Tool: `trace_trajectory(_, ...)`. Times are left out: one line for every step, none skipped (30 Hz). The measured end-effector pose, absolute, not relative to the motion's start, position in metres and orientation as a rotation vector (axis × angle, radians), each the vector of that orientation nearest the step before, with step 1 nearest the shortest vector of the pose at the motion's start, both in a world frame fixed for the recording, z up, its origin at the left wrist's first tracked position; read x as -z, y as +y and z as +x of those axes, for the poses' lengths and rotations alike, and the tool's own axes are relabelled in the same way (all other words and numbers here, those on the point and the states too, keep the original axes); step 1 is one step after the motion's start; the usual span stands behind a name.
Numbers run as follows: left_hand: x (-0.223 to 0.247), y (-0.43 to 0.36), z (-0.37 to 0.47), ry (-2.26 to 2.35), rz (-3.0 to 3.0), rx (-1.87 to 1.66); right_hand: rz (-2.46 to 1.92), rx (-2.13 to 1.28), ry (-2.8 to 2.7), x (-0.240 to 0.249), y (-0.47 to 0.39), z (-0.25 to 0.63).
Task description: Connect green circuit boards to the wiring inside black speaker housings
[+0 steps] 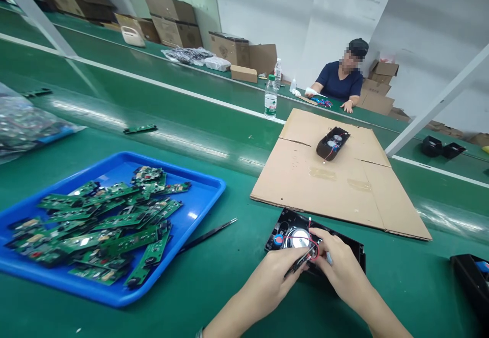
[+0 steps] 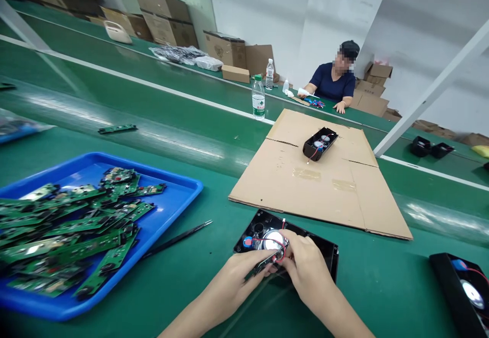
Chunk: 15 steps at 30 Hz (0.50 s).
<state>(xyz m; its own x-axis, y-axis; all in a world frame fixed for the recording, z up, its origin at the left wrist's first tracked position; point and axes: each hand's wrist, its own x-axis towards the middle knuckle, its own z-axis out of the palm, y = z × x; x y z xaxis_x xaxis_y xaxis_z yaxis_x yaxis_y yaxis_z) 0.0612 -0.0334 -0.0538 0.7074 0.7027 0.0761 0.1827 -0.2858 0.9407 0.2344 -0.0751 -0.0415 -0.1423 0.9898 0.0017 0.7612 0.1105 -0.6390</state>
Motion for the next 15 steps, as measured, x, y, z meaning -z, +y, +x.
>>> trace_trajectory(0.053, -0.033, 0.061, 0.678, 1.823, -0.586, -1.718, -0.664, -1.998, 0.041, -0.074, 0.235)
trace_trajectory(0.053, -0.033, 0.06, 0.663, 1.815, -0.58, -1.734, -0.63, -2.032, 0.04, -0.074, 0.237)
trace_trajectory(0.053, -0.033, 0.06, 0.654, 1.807, -0.572, -1.745, -0.61, -2.061, 0.039, -0.073, 0.238)
trace_trajectory(0.053, -0.033, 0.059, 0.653, 1.799, -0.566, -1.747, -0.601, -2.08, 0.038, -0.071, 0.239)
trace_trajectory(0.053, -0.033, 0.059, 0.66, 1.795, -0.561, -1.736, -0.599, -2.092, 0.038, -0.071, 0.239)
trace_trajectory(0.053, -0.033, 0.059, 0.671, 1.793, -0.558, -1.713, -0.593, -2.095, 0.037, -0.07, 0.24)
trace_trajectory(0.053, -0.032, 0.058, 0.681, 1.793, -0.556, -1.69, -0.581, -2.09, 0.037, -0.07, 0.24)
trace_trajectory(0.053, -0.032, 0.058, 0.687, 1.796, -0.556, -1.67, -0.563, -2.086, 0.039, -0.07, 0.239)
trace_trajectory(0.052, -0.032, 0.058, 0.691, 1.803, -0.56, -1.651, -0.543, -2.084, 0.04, -0.07, 0.239)
trace_trajectory(0.052, -0.032, 0.058, 0.694, 1.811, -0.568, -1.63, -0.526, -2.089, 0.043, -0.07, 0.238)
trace_trajectory(0.052, -0.031, 0.058, 0.697, 1.822, -0.579, -1.613, -0.512, -2.095, 0.045, -0.071, 0.238)
trace_trajectory(0.052, -0.031, 0.058, 0.701, 1.834, -0.588, -1.6, -0.503, -2.098, 0.048, -0.072, 0.237)
trace_trajectory(0.052, -0.031, 0.058, 0.714, 1.848, -0.595, -1.596, -0.499, -2.096, 0.05, -0.072, 0.236)
trace_trajectory(0.053, -0.032, 0.058, 0.741, 1.861, -0.605, -1.608, -0.503, -2.082, 0.052, -0.072, 0.235)
trace_trajectory(0.054, -0.033, 0.058, 0.781, 1.87, -0.62, -1.639, -0.514, -2.054, 0.054, -0.072, 0.234)
